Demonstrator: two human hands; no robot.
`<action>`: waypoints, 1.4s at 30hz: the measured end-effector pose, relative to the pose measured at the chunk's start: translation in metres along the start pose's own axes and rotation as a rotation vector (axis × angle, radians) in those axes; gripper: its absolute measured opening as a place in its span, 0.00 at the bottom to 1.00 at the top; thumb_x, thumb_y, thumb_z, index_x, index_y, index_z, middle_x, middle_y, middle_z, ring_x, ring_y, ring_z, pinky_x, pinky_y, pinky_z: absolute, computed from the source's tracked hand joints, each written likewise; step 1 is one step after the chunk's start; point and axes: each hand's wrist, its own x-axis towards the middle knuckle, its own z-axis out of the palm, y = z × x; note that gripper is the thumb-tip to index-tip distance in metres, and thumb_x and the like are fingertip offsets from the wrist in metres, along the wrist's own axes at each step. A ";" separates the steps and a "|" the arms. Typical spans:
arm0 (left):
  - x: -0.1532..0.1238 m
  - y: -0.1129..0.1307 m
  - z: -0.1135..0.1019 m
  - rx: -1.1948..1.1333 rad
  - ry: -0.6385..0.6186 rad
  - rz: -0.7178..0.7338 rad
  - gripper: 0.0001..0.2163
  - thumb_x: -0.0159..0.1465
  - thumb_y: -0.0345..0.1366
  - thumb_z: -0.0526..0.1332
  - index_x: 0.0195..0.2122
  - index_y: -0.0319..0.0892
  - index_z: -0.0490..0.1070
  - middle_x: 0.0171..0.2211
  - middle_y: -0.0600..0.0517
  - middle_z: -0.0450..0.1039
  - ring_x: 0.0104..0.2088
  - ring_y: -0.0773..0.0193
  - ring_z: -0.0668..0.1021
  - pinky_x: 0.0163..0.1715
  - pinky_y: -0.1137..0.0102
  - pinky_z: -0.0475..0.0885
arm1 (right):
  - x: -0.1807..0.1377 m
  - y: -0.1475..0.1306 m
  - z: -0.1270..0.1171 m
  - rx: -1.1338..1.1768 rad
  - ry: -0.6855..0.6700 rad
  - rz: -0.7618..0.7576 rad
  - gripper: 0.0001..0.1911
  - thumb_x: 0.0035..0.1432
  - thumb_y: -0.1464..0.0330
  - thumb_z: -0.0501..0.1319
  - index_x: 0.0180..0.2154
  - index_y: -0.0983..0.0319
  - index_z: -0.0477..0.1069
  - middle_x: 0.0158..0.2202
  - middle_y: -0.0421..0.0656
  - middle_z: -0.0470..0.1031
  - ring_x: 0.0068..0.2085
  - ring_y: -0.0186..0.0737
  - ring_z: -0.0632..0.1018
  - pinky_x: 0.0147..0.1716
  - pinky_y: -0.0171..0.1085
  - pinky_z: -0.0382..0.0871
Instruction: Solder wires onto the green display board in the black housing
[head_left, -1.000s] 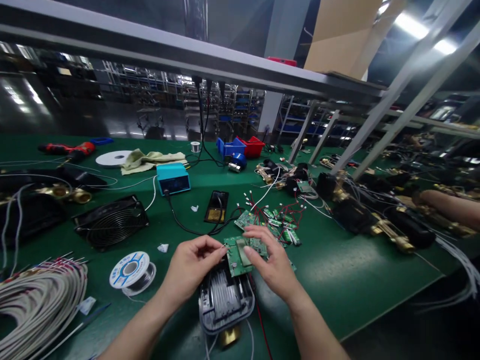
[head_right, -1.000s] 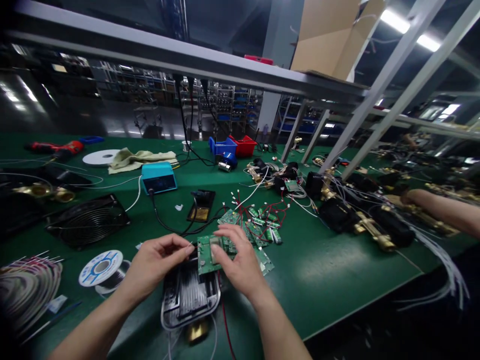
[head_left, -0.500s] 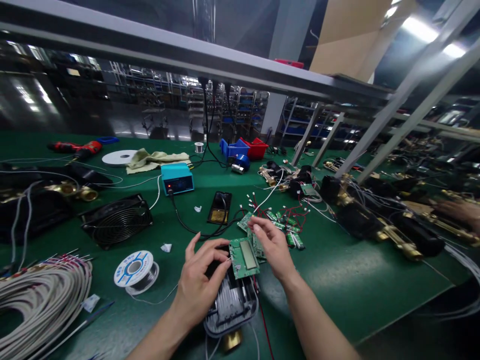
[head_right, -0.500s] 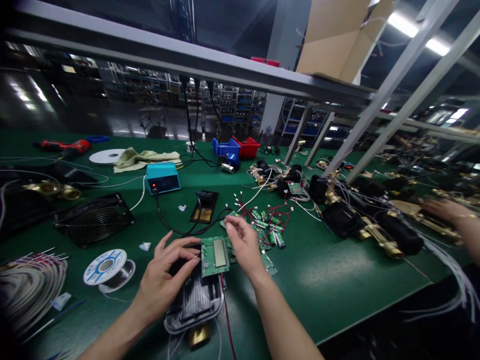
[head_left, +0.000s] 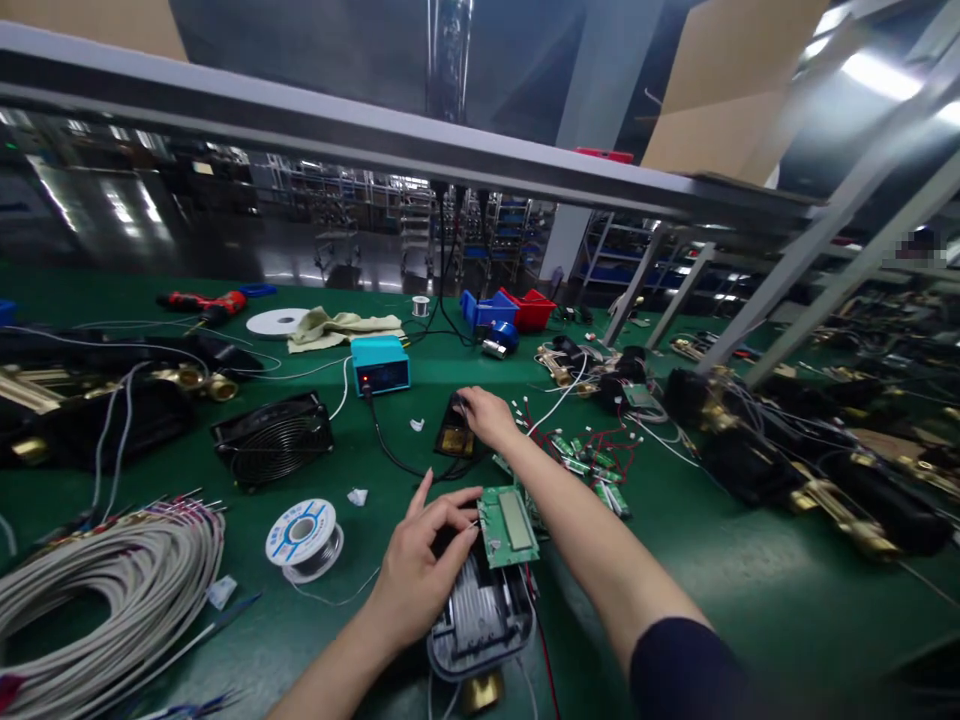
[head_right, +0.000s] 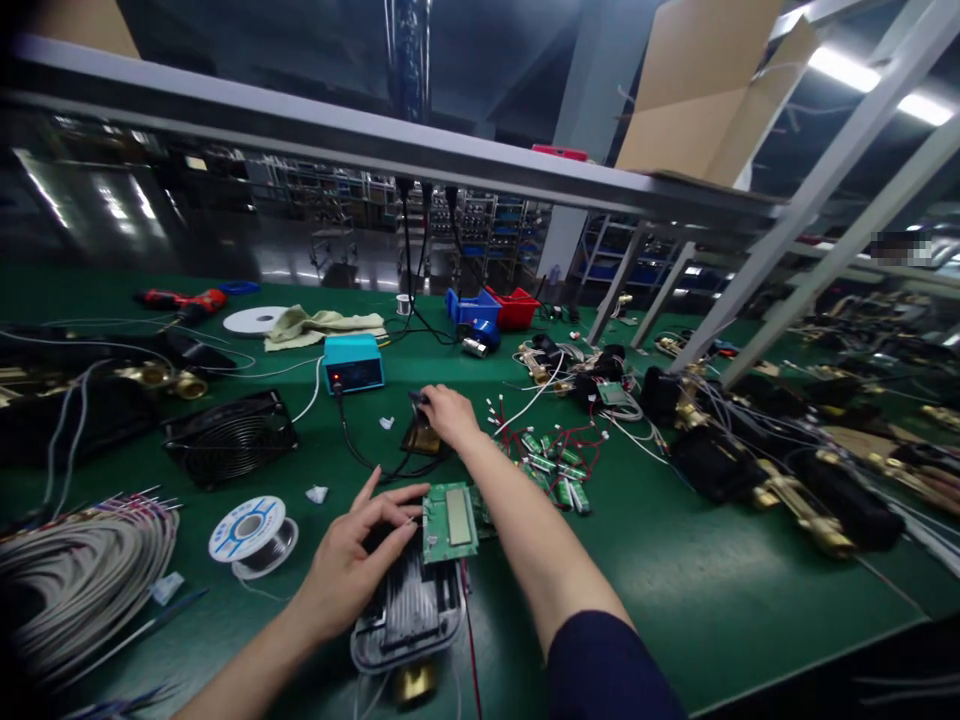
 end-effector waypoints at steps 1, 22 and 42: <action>0.000 0.000 -0.001 -0.004 0.003 -0.001 0.07 0.63 0.30 0.60 0.28 0.47 0.69 0.39 0.48 0.83 0.53 0.54 0.79 0.69 0.50 0.38 | -0.004 -0.005 -0.004 -0.022 0.011 -0.014 0.09 0.67 0.65 0.59 0.45 0.63 0.71 0.44 0.45 0.75 0.44 0.42 0.77 0.45 0.43 0.71; -0.003 -0.004 -0.004 0.080 -0.009 0.060 0.05 0.64 0.33 0.60 0.30 0.44 0.70 0.42 0.46 0.82 0.52 0.53 0.80 0.67 0.42 0.50 | -0.138 0.017 -0.117 1.082 0.647 0.522 0.16 0.37 0.64 0.68 0.18 0.59 0.59 0.10 0.27 0.52 0.11 0.21 0.48 0.06 0.25 0.39; -0.005 -0.007 -0.005 0.131 -0.031 0.098 0.07 0.66 0.32 0.59 0.30 0.43 0.69 0.45 0.43 0.81 0.54 0.54 0.78 0.66 0.39 0.54 | -0.168 -0.019 -0.044 1.204 1.065 0.382 0.19 0.46 0.63 0.72 0.19 0.60 0.62 0.13 0.30 0.59 0.11 0.24 0.55 0.06 0.26 0.45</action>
